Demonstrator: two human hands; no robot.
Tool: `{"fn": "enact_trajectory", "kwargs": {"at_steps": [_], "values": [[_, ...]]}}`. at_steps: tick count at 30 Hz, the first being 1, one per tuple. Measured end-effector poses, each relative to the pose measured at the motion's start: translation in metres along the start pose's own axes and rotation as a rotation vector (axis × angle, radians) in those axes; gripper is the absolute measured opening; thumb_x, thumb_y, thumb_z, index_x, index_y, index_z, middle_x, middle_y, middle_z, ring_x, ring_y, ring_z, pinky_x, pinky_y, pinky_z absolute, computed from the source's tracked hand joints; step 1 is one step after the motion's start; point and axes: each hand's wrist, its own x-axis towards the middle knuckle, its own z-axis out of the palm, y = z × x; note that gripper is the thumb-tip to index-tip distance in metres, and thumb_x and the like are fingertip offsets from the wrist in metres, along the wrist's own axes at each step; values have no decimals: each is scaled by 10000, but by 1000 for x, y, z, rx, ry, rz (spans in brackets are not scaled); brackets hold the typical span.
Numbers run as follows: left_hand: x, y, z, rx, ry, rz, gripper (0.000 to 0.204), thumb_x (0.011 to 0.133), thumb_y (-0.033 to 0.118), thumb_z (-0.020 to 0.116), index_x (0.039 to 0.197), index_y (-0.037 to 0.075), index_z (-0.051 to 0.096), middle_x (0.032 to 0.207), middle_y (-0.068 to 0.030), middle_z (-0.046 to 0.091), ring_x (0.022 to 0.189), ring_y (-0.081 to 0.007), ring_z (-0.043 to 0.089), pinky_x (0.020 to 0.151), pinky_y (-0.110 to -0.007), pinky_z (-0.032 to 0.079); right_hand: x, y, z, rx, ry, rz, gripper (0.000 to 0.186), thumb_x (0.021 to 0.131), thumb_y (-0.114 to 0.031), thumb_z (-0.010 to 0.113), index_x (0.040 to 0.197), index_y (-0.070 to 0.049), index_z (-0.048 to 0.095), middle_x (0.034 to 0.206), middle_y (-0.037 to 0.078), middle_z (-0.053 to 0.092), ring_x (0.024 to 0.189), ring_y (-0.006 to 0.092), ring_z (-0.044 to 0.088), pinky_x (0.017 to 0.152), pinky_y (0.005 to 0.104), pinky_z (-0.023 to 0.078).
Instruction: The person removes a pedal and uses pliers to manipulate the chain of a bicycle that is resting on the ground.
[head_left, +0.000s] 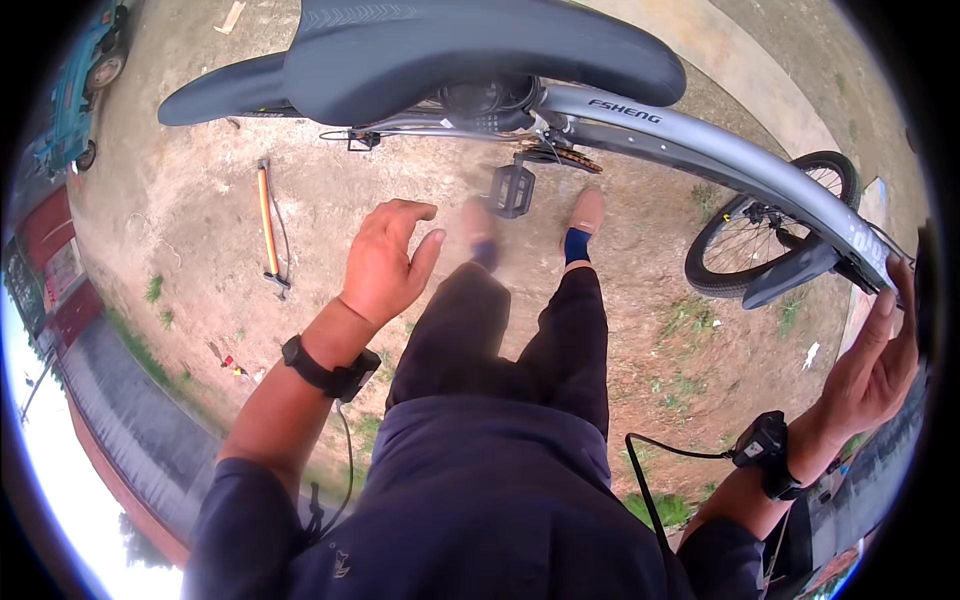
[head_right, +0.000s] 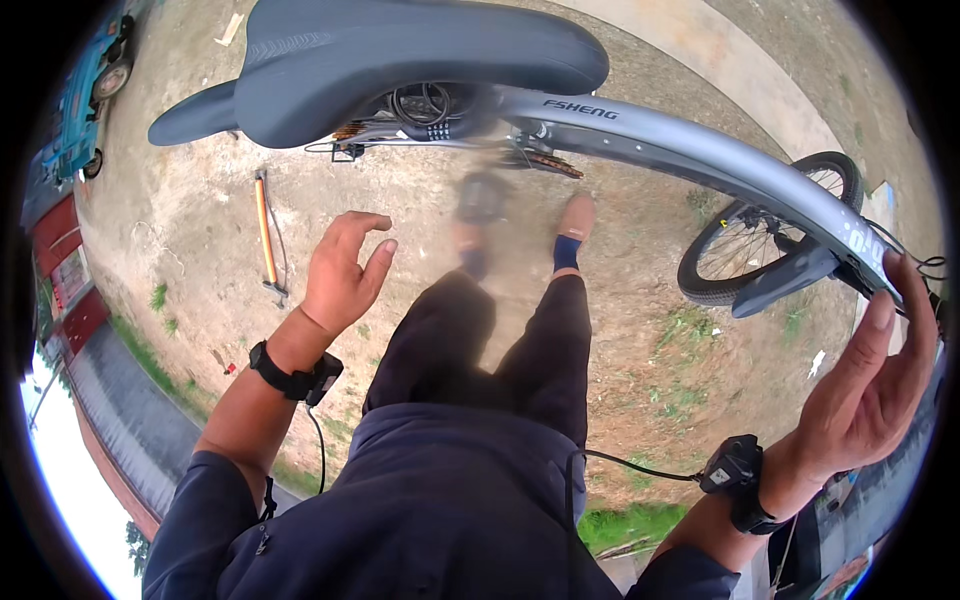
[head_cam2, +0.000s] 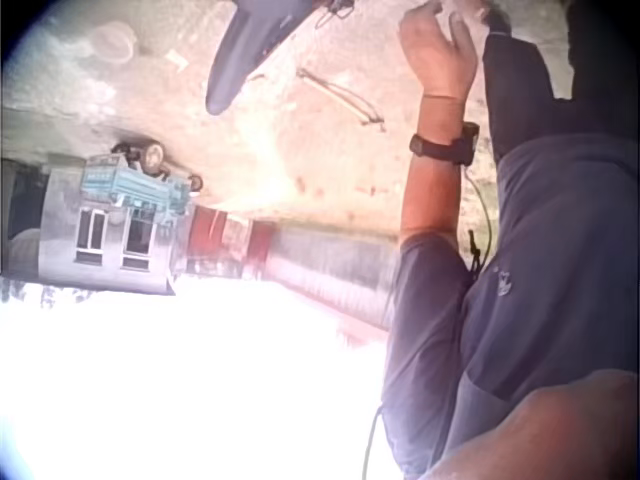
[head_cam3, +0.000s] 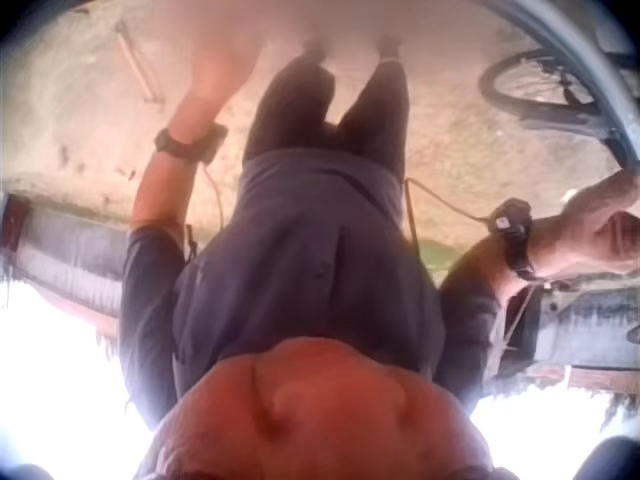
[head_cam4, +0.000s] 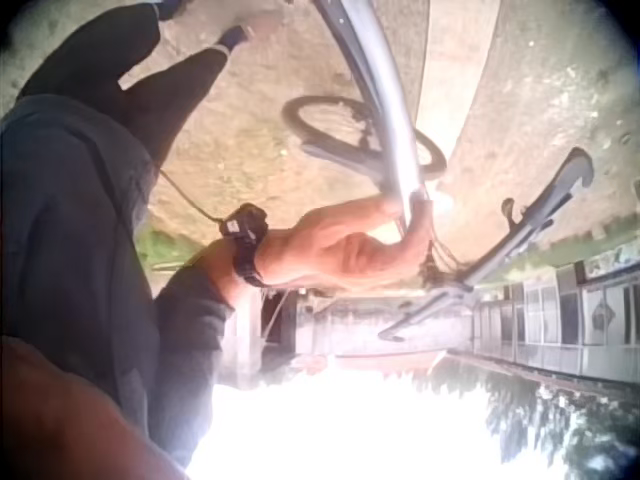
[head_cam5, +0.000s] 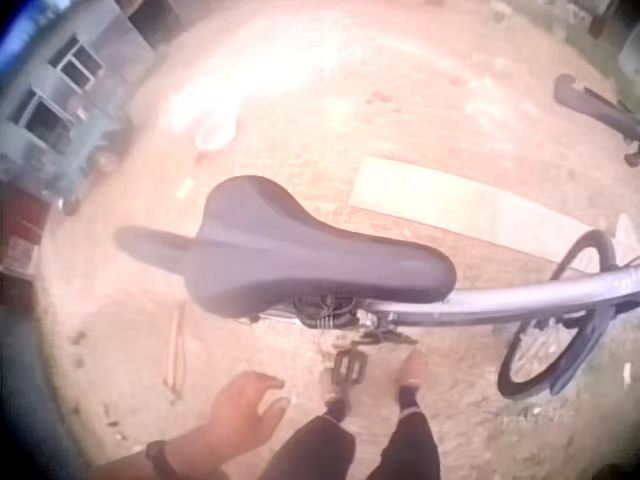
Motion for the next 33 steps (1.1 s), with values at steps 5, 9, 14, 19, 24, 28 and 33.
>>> {"fn": "enact_trajectory", "kwargs": {"at_steps": [5,9,14,19,24,28,33], "values": [[-16,-47,14,-84,-80,-20,231,890,146,681,1081,38,609,1033,-164,645,963,-369,623,831,-419,514,-37,-39,89,-1,-226,28,224,890,-92,708,1098,-16,672,1045,124,692,998,273,650,928,358,480],[-29,-63,29,-109,-108,-20,230,893,166,678,1072,36,614,1003,-154,655,953,-361,629,827,-417,518,-68,-25,162,104,-413,126,249,858,-142,722,1086,-53,674,1010,124,689,944,290,661,840,363,512],[-53,-74,48,-94,-165,-98,230,887,179,678,1059,37,623,988,-143,668,955,-352,631,822,-423,520,-98,-10,233,189,-551,207,303,853,-207,728,1115,-62,674,1050,129,685,948,284,673,823,367,524],[-69,-69,71,-135,-175,-161,237,892,201,669,1054,35,619,989,-146,663,950,-361,627,821,-431,518,-115,11,281,200,-640,313,351,849,-265,725,1138,-74,671,1111,128,675,955,278,677,830,369,529],[-61,-60,95,-174,-210,-195,270,898,215,662,1084,30,600,1016,-154,661,957,-371,625,827,-432,518,-130,37,317,152,-675,393,381,867,-280,688,1195,-89,655,1214,145,642,1055,317,645,907,399,511],[-32,-50,109,-203,-190,-186,304,912,240,655,1116,28,580,1036,-159,663,979,-365,631,832,-432,517,-138,49,341,134,-638,331,413,878,-251,672,1257,-93,621,1280,161,609,1164,341,597,977,402,482],[1,-51,139,-168,-124,-198,390,914,282,654,1187,19,562,1106,-200,636,1027,-375,628,874,-436,510,-136,48,371,212,-584,277,510,862,-207,679,1344,-96,559,1349,170,568,1251,350,534,1061,390,424]]}}
